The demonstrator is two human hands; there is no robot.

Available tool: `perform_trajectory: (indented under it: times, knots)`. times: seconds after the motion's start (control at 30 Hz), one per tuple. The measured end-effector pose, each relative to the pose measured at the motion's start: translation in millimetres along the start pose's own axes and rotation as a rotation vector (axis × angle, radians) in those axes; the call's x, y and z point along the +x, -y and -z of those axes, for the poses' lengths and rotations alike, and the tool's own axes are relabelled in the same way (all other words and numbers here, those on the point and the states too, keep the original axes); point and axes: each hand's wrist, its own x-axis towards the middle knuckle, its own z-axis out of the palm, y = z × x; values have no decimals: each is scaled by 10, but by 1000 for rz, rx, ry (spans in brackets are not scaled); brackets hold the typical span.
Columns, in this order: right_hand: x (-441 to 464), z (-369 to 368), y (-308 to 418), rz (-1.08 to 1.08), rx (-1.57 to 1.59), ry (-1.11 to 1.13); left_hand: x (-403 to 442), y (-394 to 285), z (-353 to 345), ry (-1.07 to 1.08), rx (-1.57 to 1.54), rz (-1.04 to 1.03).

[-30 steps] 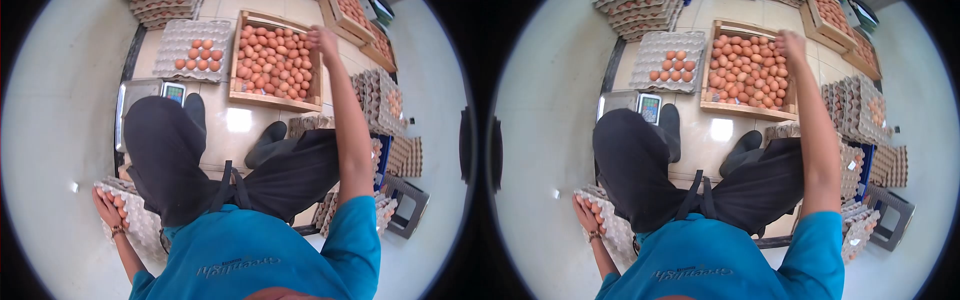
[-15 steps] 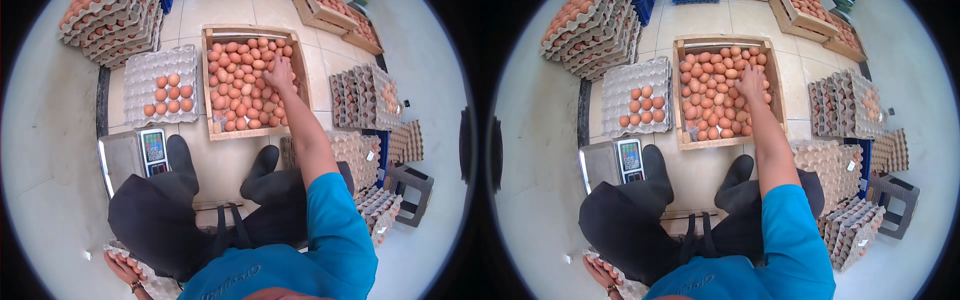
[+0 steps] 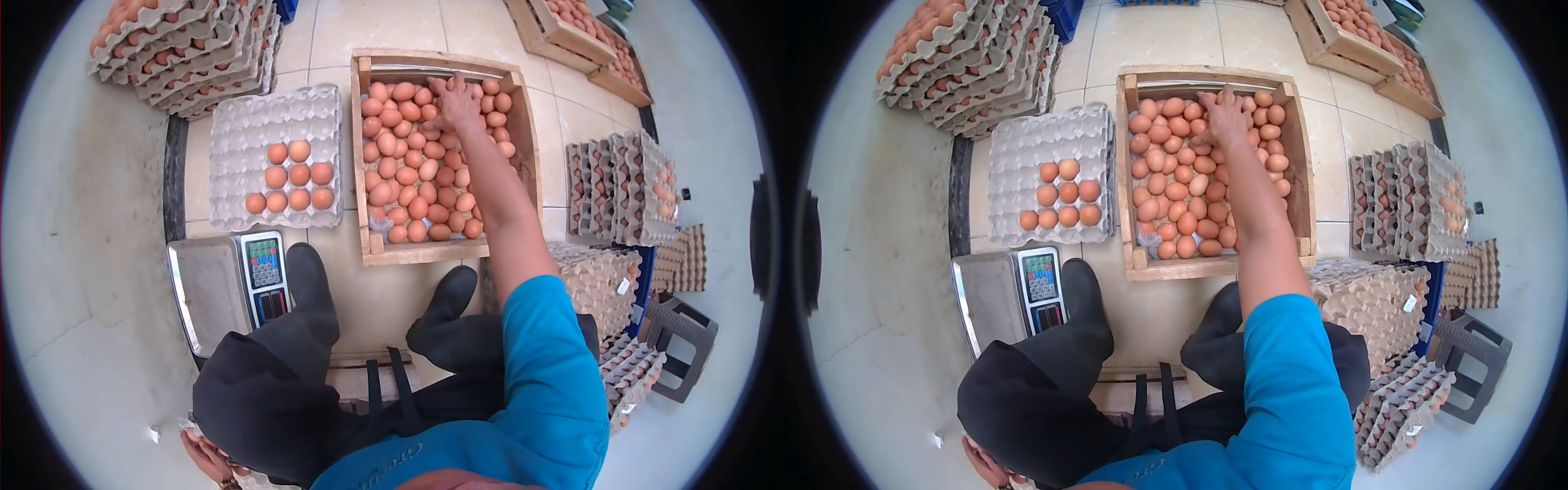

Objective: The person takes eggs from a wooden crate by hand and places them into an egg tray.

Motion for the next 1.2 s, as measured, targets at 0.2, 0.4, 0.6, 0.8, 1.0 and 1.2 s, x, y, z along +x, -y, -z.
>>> perform_trajectory:
  times: [0.2, 0.4, 0.6, 0.8, 1.0, 1.2]
  knots:
    - [-15, -242, -99, 83, 15, -155, 29, -854, -23, 48, -3, 332]
    - [-224, -281, -95, 168, -8, -270, 31, -788, -74, -15, 108, 195]
    - [-292, -306, -57, 222, -33, -357, 18, -761, -91, 7, 57, 255]
    - [-275, -374, -61, 193, 26, -398, 14, -882, -106, -29, 119, 229]
    - [-383, -286, 18, 67, 176, -345, 13, -735, -83, -11, 48, 327]
    - [-419, -415, -27, 79, 273, -448, 13, -508, -108, -30, -1, 239]
